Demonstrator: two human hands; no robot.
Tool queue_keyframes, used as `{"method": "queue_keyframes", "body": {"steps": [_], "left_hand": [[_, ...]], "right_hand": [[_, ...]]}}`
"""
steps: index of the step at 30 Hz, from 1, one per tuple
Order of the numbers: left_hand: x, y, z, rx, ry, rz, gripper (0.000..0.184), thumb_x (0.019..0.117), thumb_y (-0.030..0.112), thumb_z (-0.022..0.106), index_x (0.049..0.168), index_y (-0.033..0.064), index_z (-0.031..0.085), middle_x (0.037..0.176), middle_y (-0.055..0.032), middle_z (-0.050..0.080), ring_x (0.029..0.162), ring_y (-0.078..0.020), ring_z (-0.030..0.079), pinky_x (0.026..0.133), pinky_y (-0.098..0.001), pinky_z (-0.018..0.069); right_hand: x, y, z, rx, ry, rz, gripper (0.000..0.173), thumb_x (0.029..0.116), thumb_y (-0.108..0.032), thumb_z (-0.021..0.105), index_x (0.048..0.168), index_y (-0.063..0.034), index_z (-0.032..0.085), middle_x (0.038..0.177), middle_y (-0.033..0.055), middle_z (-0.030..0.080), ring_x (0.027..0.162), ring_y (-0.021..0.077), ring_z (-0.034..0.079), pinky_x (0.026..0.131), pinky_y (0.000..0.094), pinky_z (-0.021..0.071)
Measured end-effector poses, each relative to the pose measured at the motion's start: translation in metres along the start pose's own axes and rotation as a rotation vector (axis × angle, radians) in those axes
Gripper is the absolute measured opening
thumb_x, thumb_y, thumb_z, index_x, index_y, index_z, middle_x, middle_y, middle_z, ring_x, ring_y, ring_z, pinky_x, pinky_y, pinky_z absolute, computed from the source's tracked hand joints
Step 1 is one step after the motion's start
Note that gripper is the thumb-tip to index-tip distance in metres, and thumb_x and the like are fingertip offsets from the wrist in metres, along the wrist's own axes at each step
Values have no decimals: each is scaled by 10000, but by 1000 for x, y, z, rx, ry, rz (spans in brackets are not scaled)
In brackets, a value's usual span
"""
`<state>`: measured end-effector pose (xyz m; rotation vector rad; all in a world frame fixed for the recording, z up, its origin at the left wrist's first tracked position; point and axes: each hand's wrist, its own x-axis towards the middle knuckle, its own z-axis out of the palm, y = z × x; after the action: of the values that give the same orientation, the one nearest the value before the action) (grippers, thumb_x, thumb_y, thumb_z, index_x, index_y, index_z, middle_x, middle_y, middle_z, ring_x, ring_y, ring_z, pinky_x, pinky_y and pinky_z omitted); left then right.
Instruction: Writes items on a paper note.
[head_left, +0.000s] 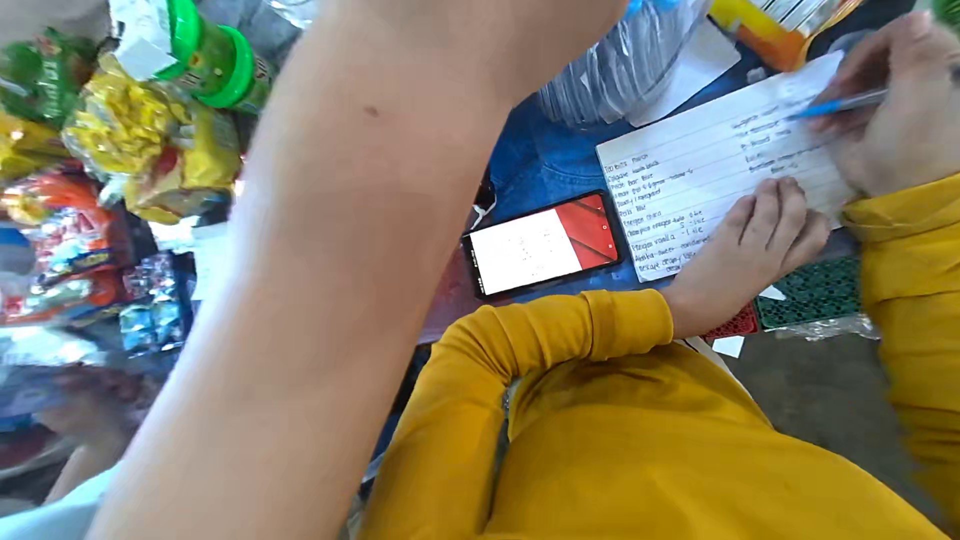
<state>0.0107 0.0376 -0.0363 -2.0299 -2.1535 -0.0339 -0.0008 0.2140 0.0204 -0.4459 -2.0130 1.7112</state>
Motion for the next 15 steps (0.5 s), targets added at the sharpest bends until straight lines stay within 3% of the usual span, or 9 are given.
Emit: {"method": "queue_keyframes", "body": {"steps": [1,3,5,6,7,9,10,12,15], "left_hand": [[0,1,2,10,-16,9,556,1009,131,555,1541,75,402,1617,-227,311,1490,-316,334,1146,-383,347],[-1,1,1,-32,-22,5,570,1006,109,555,1549,59,387,1625,-216,301,1498,-308,322,1158,-382,340],[2,-7,-24,-107,-137,6,584,1009,76,541,1561,31,356,1644,-222,261,1515,-328,288,1175,-404,323],[6,-14,-51,-126,-304,8,596,1041,70,487,1592,17,266,1682,-208,162,1547,-325,204,1199,-412,269],[9,-19,-64,-137,-374,13,585,1057,68,449,1598,9,232,1696,-189,121,1564,-306,155,1209,-412,236],[1,-19,-49,-171,-159,8,552,995,19,513,1532,-11,390,1648,-188,295,1536,-283,267,1187,-408,278],[2,-19,-58,-141,-225,-5,596,996,12,528,1556,-20,326,1667,-203,229,1554,-291,211,1202,-407,244],[0,-15,-51,-179,-139,-42,706,885,-78,633,1533,-56,351,1640,-275,241,1538,-357,248,1201,-437,264],[1,-12,-45,-123,-101,-61,671,905,-80,600,1528,-56,352,1629,-293,250,1523,-375,275,1190,-429,281]], "right_hand": [[-1,1,-3,-37,-66,-27,315,1123,-232,278,1001,-173,562,845,-168,619,722,-47,641,689,149,571],[0,7,-11,-76,-178,-119,157,1089,-259,451,1043,-193,585,955,-185,639,862,-36,671,809,187,592],[4,13,-17,-109,-258,-198,74,1009,-288,617,1017,-219,593,970,-203,636,871,-50,661,813,181,585],[4,13,-17,-116,-279,-215,79,983,-280,640,994,-225,585,964,-204,623,856,-57,650,794,171,577],[5,13,-17,-113,-287,-230,63,978,-266,637,970,-231,585,956,-205,620,837,-60,649,769,165,577],[5,13,-18,-110,-300,-269,106,1013,-282,580,924,-233,607,932,-196,611,799,-58,640,726,162,574],[5,12,-16,-108,-291,-286,176,1025,-275,540,871,-239,618,888,-200,616,755,-63,636,685,154,570],[2,8,-12,-83,-243,-279,303,1033,-238,485,757,-250,610,774,-201,623,644,-63,617,581,139,547],[0,2,-9,-59,-146,-172,416,1052,-173,399,673,-246,556,626,-182,601,500,-58,563,453,127,479]]}}
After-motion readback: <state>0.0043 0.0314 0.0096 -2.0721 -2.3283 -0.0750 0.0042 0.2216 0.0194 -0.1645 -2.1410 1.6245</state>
